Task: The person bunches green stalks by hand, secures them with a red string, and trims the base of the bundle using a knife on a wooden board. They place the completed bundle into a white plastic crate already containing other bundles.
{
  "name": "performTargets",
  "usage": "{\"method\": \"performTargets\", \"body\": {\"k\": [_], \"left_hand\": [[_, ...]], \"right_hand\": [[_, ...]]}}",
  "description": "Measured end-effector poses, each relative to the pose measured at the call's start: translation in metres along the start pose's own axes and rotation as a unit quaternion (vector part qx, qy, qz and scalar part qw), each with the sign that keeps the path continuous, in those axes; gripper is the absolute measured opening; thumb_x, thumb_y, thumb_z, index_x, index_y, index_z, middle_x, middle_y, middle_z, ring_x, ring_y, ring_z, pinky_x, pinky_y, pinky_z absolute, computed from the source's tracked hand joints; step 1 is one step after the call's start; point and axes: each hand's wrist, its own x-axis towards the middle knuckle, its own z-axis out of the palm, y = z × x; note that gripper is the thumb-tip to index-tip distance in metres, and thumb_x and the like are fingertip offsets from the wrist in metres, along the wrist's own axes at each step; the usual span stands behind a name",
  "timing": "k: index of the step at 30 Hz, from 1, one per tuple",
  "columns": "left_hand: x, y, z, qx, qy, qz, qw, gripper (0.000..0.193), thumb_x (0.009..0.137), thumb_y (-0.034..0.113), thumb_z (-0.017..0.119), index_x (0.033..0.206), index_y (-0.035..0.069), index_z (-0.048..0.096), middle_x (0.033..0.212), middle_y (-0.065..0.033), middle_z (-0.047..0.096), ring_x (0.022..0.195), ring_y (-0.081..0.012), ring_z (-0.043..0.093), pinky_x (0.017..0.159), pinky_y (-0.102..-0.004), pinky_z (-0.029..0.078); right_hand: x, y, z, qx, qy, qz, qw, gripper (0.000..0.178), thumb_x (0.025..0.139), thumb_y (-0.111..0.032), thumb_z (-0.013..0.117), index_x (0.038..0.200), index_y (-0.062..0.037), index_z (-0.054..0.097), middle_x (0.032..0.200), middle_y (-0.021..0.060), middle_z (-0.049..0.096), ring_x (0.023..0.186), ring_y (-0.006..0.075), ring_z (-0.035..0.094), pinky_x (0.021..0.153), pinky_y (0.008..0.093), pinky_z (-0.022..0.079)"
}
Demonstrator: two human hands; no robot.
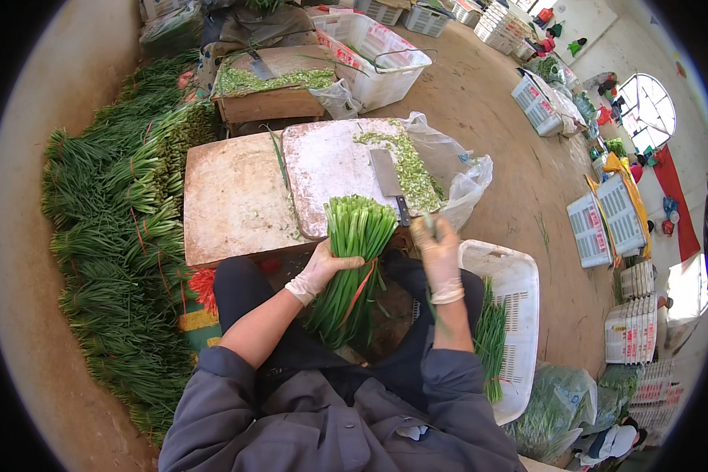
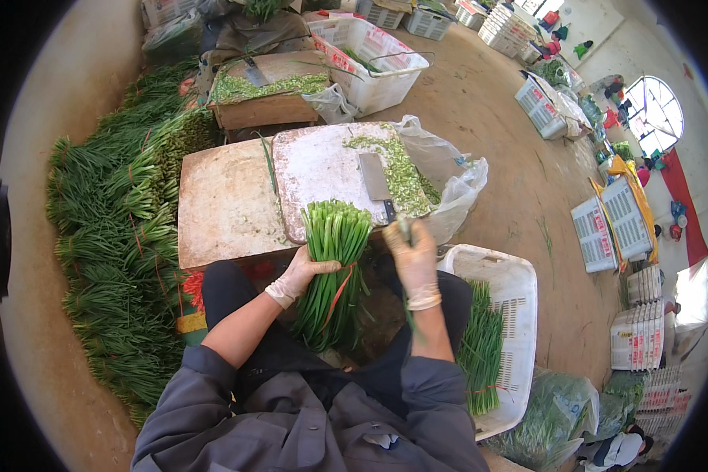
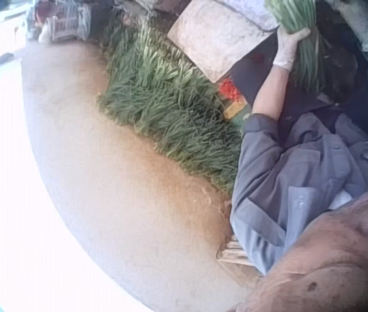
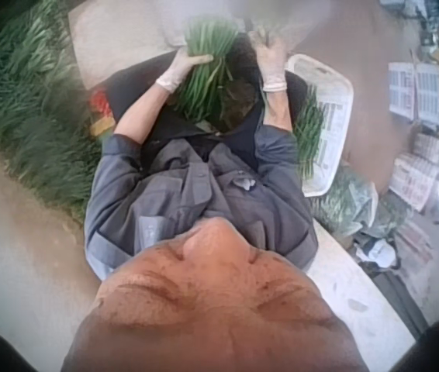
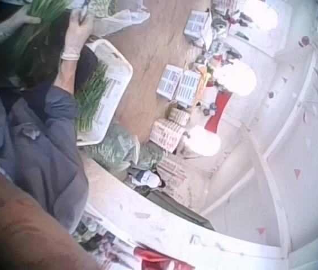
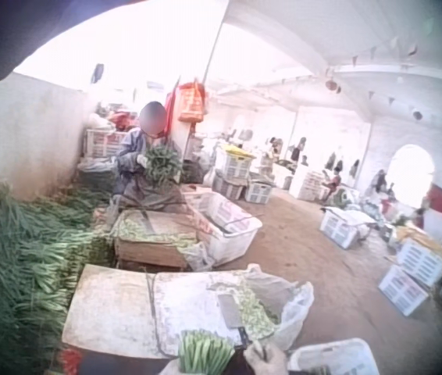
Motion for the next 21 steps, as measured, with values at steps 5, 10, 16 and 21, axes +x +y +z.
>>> {"method": "performTargets", "body": {"k": [5, 10, 16, 21], "left_hand": [[-0.004, 0.000, -0.001, 0.021, 0.003, -0.004, 1.000, 0.062, 0.080, 0.013, 0.088, 0.134, -0.001, 0.061, 0.126, -0.0080, 0.070, 0.114, -0.0176, 0.064, 0.105, -0.0346, 0.049], [-0.004, 0.000, -0.002, 0.027, -0.023, 0.003, 0.999, 0.064, 0.079, 0.015, 0.089, 0.135, -0.001, 0.061, 0.126, -0.0076, 0.070, 0.115, -0.0172, 0.064, 0.106, -0.0347, 0.049], [-0.005, 0.003, 0.002, 0.061, -0.033, 0.038, 0.997, 0.071, 0.078, 0.016, 0.091, 0.138, -0.002, 0.058, 0.130, -0.0080, 0.069, 0.119, -0.0168, 0.061, 0.108, -0.0342, 0.047], [-0.003, 0.005, 0.014, 0.046, 0.007, 0.061, 0.997, 0.075, 0.078, 0.017, 0.092, 0.141, -0.002, 0.055, 0.132, -0.0085, 0.068, 0.120, -0.0179, 0.062, 0.109, -0.0351, 0.047]], "right_hand": [[-0.018, 0.012, 0.041, 0.026, 0.005, 0.012, 1.000, 0.020, 0.095, -0.019, 0.080, 0.098, -0.0027, 0.069, 0.083, -0.0046, 0.061, 0.077, 0.0060, 0.054, 0.071, 0.0244, 0.046], [-0.009, 0.015, 0.038, 0.039, 0.009, -0.012, 0.999, 0.019, 0.097, -0.019, 0.078, 0.094, -0.0023, 0.070, 0.075, -0.0028, 0.063, 0.069, 0.0066, 0.053, 0.063, 0.0259, 0.046], [0.026, -0.050, -0.003, 0.085, 0.201, -0.024, 0.976, 0.013, 0.101, -0.018, 0.072, 0.097, -0.0065, 0.070, 0.082, -0.0026, 0.063, 0.070, 0.0075, 0.055, 0.061, 0.0260, 0.044], [0.061, -0.102, -0.063, 0.184, 0.333, -0.094, 0.920, 0.022, 0.105, -0.029, 0.066, 0.101, -0.0078, 0.067, 0.084, -0.0031, 0.063, 0.081, 0.0082, 0.059, 0.068, 0.0255, 0.046]]}}
